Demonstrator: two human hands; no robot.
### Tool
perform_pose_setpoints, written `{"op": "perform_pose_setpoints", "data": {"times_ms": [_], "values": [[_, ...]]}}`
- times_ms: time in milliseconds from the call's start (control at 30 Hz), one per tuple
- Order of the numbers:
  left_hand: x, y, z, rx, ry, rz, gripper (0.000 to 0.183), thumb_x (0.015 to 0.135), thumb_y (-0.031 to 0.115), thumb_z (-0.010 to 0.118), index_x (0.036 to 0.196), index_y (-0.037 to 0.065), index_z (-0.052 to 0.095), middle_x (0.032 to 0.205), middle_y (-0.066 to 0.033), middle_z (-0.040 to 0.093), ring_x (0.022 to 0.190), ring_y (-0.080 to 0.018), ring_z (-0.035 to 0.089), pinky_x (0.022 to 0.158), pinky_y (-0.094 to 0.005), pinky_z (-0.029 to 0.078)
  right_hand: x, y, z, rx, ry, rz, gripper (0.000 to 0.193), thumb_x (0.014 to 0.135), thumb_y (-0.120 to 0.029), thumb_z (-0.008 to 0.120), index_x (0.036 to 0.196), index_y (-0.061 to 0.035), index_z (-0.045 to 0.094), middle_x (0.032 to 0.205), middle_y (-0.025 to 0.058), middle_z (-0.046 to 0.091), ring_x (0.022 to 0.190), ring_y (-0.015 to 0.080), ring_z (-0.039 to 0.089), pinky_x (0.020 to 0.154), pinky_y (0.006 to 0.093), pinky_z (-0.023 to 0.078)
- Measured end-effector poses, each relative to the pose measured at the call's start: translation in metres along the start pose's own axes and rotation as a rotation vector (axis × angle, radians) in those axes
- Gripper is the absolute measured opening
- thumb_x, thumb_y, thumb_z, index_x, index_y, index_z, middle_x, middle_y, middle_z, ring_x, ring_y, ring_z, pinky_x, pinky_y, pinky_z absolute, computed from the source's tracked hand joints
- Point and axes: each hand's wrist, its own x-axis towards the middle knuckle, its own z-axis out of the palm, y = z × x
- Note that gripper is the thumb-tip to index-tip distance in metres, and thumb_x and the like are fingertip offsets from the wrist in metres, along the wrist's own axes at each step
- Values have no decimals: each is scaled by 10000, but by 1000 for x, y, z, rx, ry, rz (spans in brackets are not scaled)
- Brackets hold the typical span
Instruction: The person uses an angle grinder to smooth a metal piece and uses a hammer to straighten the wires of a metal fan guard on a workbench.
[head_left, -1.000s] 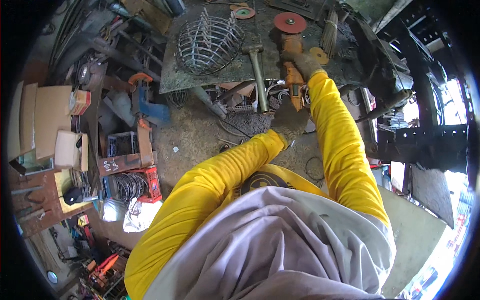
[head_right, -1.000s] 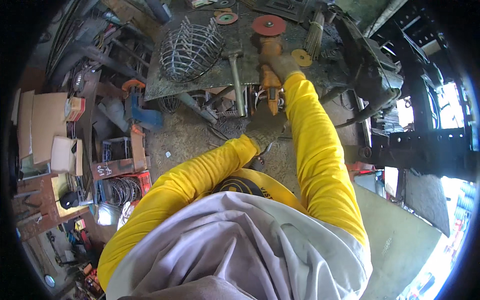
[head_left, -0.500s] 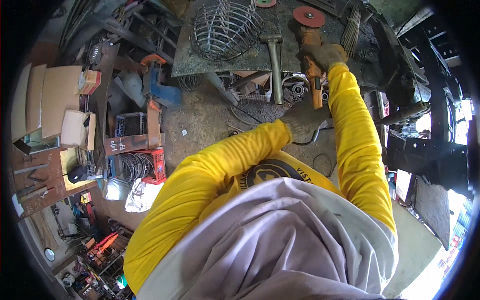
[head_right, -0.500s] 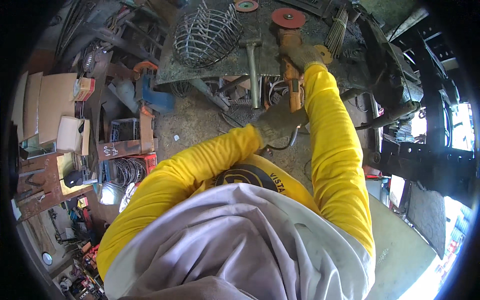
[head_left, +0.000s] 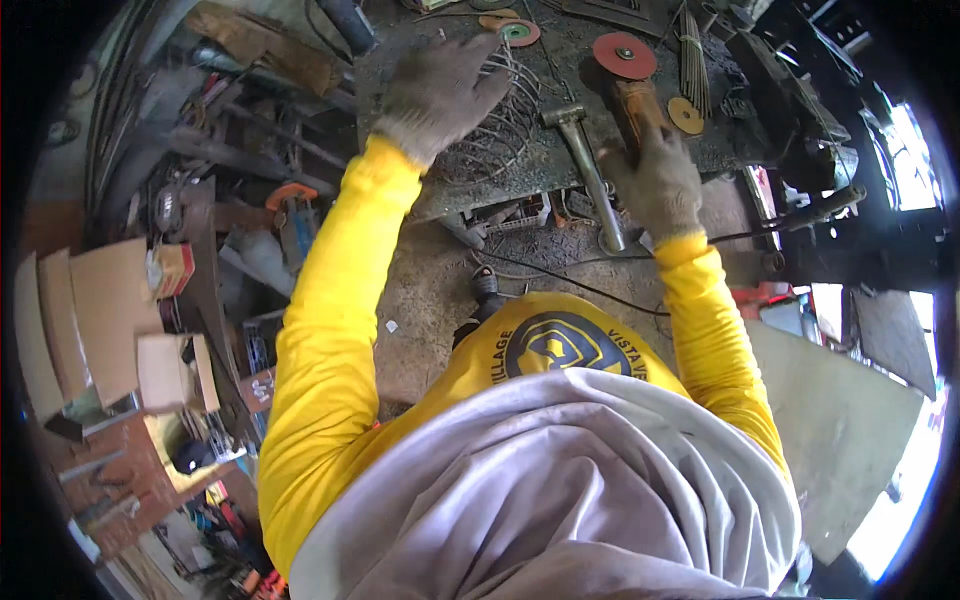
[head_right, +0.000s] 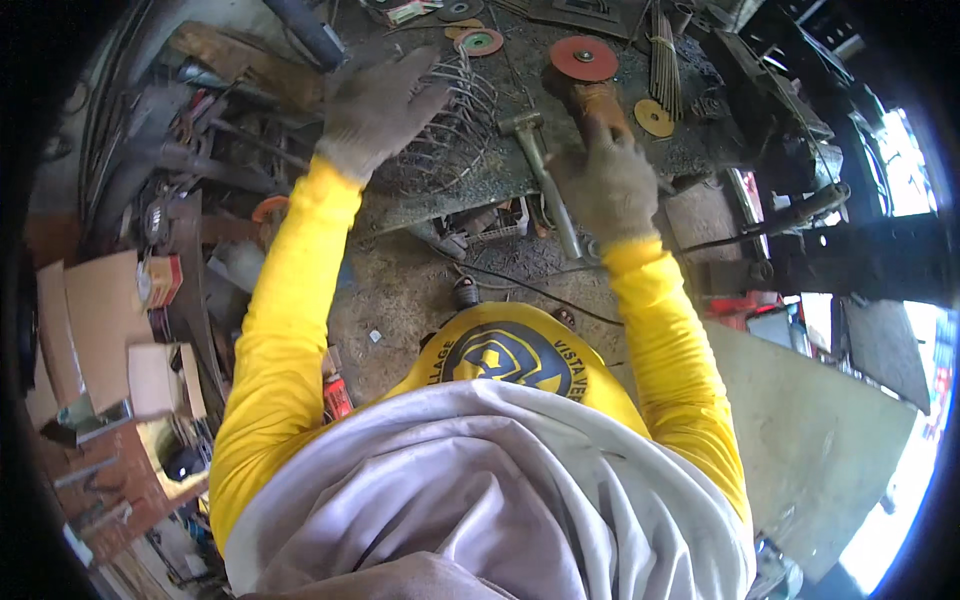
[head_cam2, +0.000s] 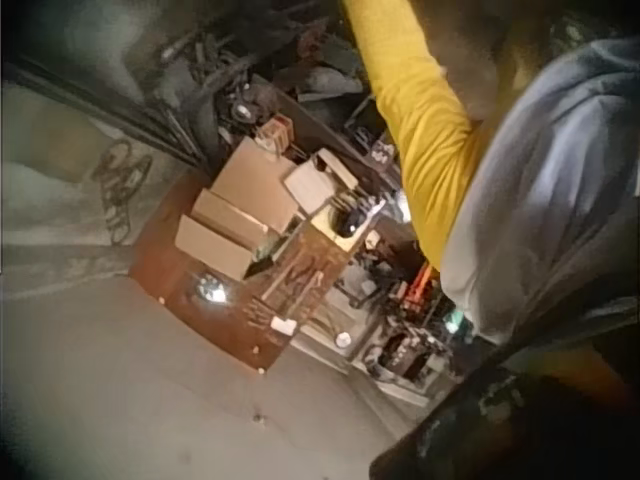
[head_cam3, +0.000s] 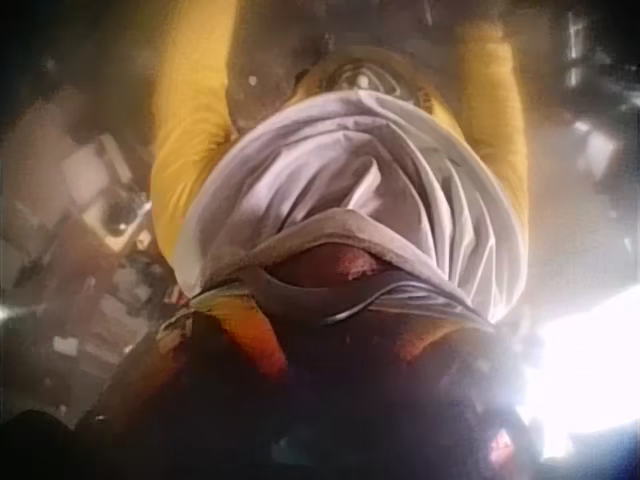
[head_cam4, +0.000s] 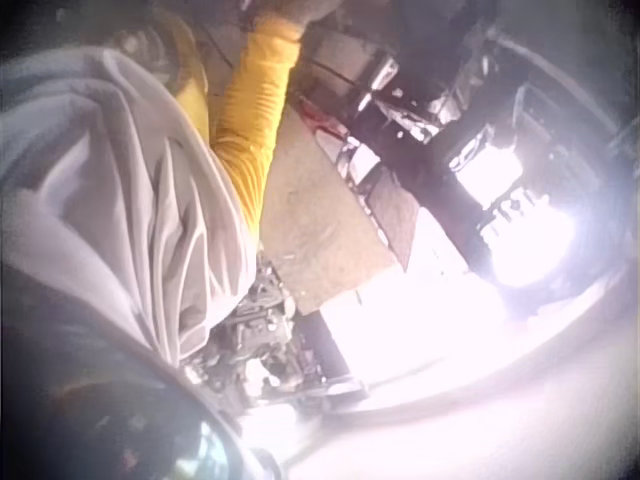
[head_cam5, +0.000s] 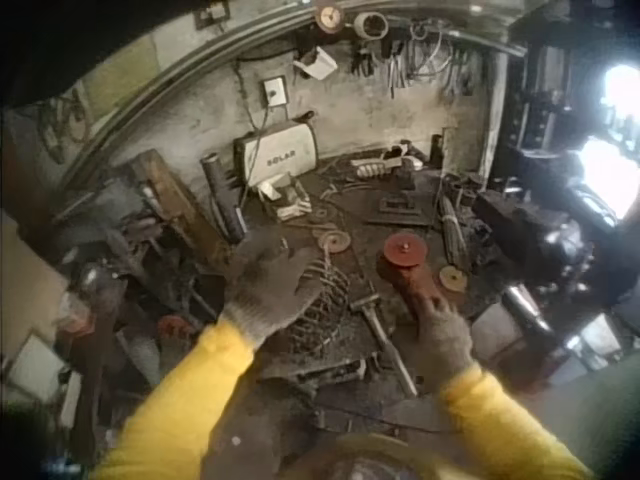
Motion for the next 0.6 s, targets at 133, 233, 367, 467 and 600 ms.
{"op": "perform_pose_setpoints", "data": {"times_ms": [133,233,367,467,600], "values": [[75,-30,36,371,-55,263,488,902,487,573,1168,90,671,1018,-201,695,967,-385,668,890,-482,502,-6,-16,40,-32,-141,98,569,865,-497,628,1226,-61,569,1132,257,612,1021,400,639,872,494,506],[90,-40,35,317,-392,216,564,889,548,566,1154,61,667,1052,-234,679,1019,-398,651,901,-493,495,-2,-17,64,-63,-229,236,483,893,-469,595,1131,-49,625,1129,249,629,1017,411,642,876,495,505],[99,-53,22,141,-490,135,636,882,595,569,1150,23,647,1052,-256,662,1033,-406,636,896,-478,486,-1,-31,74,34,-245,264,406,915,-380,569,1115,-32,633,1193,256,613,1053,411,630,894,495,503],[86,-47,-3,13,-307,264,571,898,568,575,1119,47,652,1003,-230,667,960,-396,641,855,-469,483,-4,-44,74,-43,-238,301,397,926,-352,561,1154,-31,612,1195,253,612,1068,404,632,908,492,508],[57,-65,-39,-75,-282,343,429,933,449,600,1115,64,658,1001,-184,685,911,-361,653,811,-419,496,-8,-54,71,-39,-193,331,351,917,-299,586,1166,-52,589,1164,280,594,1075,431,618,885,496,517]]}}
